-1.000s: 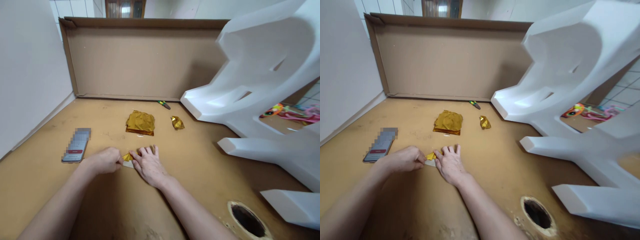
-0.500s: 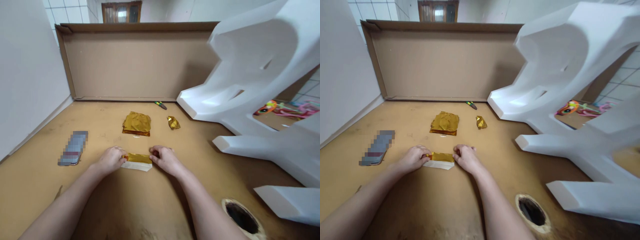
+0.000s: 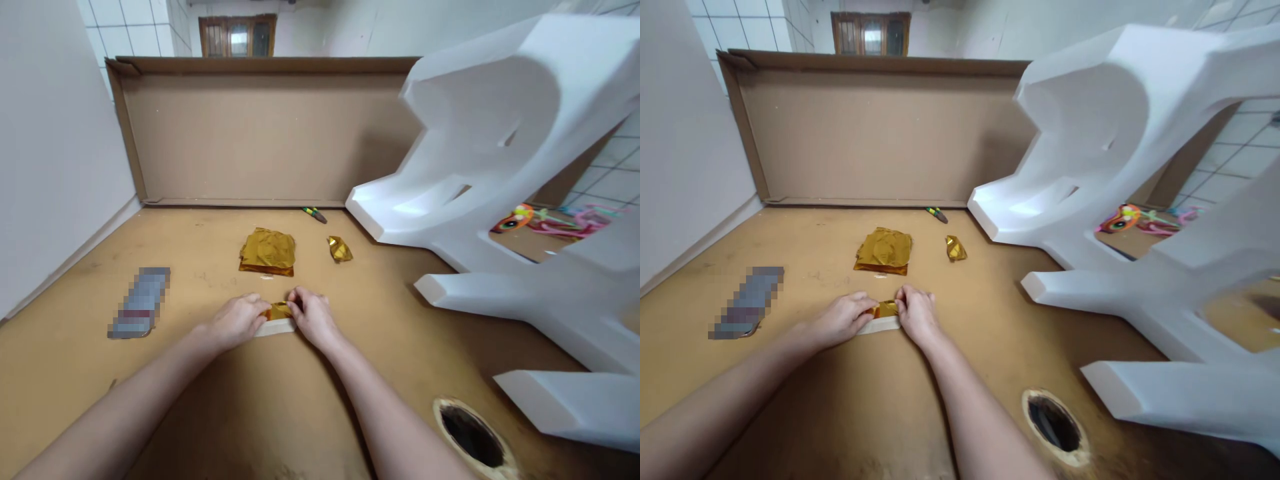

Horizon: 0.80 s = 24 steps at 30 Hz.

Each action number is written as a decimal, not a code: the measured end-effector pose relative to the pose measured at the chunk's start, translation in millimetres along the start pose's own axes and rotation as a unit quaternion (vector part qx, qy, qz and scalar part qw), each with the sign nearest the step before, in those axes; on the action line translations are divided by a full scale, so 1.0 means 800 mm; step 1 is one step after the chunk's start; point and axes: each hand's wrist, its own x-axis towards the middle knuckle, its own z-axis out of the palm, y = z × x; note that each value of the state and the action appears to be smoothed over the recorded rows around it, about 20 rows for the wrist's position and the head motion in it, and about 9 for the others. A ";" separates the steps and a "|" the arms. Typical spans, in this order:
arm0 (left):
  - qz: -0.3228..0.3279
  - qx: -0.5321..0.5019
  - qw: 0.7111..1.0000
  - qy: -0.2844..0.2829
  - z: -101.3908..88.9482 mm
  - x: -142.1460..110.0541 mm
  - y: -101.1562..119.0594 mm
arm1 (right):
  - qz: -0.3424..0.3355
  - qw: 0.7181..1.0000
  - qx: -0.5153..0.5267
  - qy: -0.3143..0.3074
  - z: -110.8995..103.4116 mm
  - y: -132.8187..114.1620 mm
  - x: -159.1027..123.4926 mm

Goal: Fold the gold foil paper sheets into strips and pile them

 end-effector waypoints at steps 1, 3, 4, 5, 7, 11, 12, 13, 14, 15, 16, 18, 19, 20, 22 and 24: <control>0.008 0.005 1.000 0.002 0.002 0.002 0.000 | -0.003 1.000 0.003 0.005 0.002 0.001 0.001; 0.023 0.014 1.000 0.004 0.007 0.005 -0.001 | -0.007 1.000 0.010 0.010 0.005 0.002 0.002; 0.030 0.017 0.999 0.005 0.009 0.005 -0.002 | -0.008 1.000 0.013 0.010 0.006 0.004 0.002; 0.035 0.020 0.999 0.007 0.012 0.006 -0.003 | -0.008 1.000 0.017 0.010 0.006 0.005 0.001; 0.040 0.021 0.999 0.011 0.014 0.005 -0.004 | -0.007 1.000 0.023 0.007 0.007 0.008 0.001; 0.033 0.019 0.999 0.003 0.012 0.004 -0.004 | 0.000 0.998 0.059 -0.009 0.008 0.014 0.001; 0.031 0.018 0.999 0.003 0.011 0.005 -0.004 | 0.001 0.998 0.069 -0.013 0.008 0.015 0.001; 0.029 0.016 0.999 0.005 0.011 0.005 -0.004 | 0.000 0.997 0.076 -0.017 0.008 0.015 0.001; 0.029 0.013 0.999 0.008 0.012 0.006 -0.005 | -0.002 0.997 0.080 -0.021 0.008 0.016 0.001; 0.029 0.009 0.999 0.013 0.013 0.006 -0.006 | -0.005 0.996 0.083 -0.025 0.007 0.016 0.001; 0.030 0.004 0.999 0.017 0.014 0.006 -0.007 | -0.009 0.996 0.083 -0.027 0.007 0.016 0.001; 0.033 -0.008 0.999 0.026 0.017 0.007 -0.011 | -0.017 0.997 0.076 -0.025 0.005 0.016 -0.001; 0.034 -0.014 0.999 0.029 0.018 0.007 -0.013 | -0.025 0.997 0.067 -0.024 0.003 0.015 -0.002; 0.035 -0.020 0.999 0.031 0.019 0.008 -0.015 | -0.037 0.997 0.057 -0.025 0.001 0.015 -0.003; 0.036 -0.033 0.998 0.034 0.020 0.008 -0.017 | -0.076 0.996 0.025 -0.032 -0.004 0.012 -0.005; 0.036 -0.048 0.998 0.035 0.020 0.008 -0.018 | -0.124 0.991 -0.017 -0.045 -0.011 0.009 -0.008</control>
